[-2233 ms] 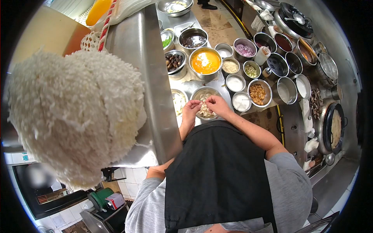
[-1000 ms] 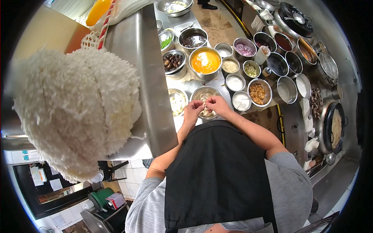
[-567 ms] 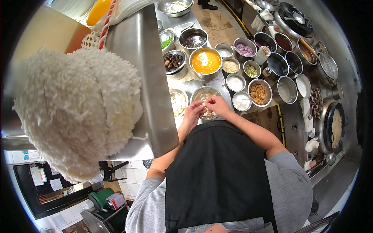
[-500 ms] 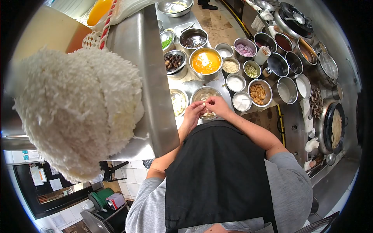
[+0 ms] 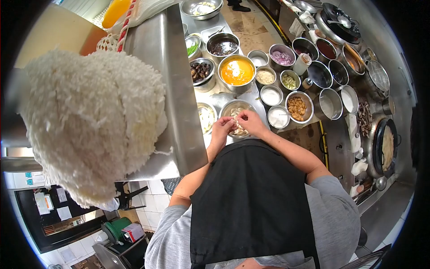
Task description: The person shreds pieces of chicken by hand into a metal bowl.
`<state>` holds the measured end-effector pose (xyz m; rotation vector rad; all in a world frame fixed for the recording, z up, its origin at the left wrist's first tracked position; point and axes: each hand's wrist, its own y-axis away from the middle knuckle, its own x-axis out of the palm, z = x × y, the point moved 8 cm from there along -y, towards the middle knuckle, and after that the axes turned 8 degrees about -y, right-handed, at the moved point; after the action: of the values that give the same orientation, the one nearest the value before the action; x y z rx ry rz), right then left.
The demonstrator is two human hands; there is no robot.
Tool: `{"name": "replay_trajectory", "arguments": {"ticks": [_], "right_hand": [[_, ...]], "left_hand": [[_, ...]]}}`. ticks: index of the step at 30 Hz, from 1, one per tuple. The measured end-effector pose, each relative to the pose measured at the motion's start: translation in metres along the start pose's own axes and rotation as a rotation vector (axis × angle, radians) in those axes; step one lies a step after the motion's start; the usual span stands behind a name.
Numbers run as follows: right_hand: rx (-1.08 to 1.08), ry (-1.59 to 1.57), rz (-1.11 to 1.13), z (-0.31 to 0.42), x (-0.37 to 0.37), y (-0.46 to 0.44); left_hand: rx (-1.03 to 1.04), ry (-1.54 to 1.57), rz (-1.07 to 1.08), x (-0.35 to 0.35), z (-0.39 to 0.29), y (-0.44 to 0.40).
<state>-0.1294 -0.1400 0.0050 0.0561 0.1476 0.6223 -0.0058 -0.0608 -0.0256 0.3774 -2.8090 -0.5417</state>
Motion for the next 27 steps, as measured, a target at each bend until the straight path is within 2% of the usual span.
{"name": "replay_trajectory", "arguments": {"ticks": [2,5,17,27], "right_hand": [[0.000,-0.001,-0.028,-0.002,-0.004,0.000],[0.083,0.011,-0.052,-0.005,-0.009,0.002],[-0.038,0.034,0.045,0.005,0.004,0.003],[0.043,-0.028,0.092,-0.004,0.006,0.002]], "left_hand": [[-0.012,0.182,-0.025,-0.005,0.007,-0.001],[-0.002,0.278,-0.051,-0.008,0.008,-0.001],[0.017,0.231,-0.047,-0.003,0.001,0.002],[-0.081,0.330,-0.005,0.002,0.006,0.005]]}}
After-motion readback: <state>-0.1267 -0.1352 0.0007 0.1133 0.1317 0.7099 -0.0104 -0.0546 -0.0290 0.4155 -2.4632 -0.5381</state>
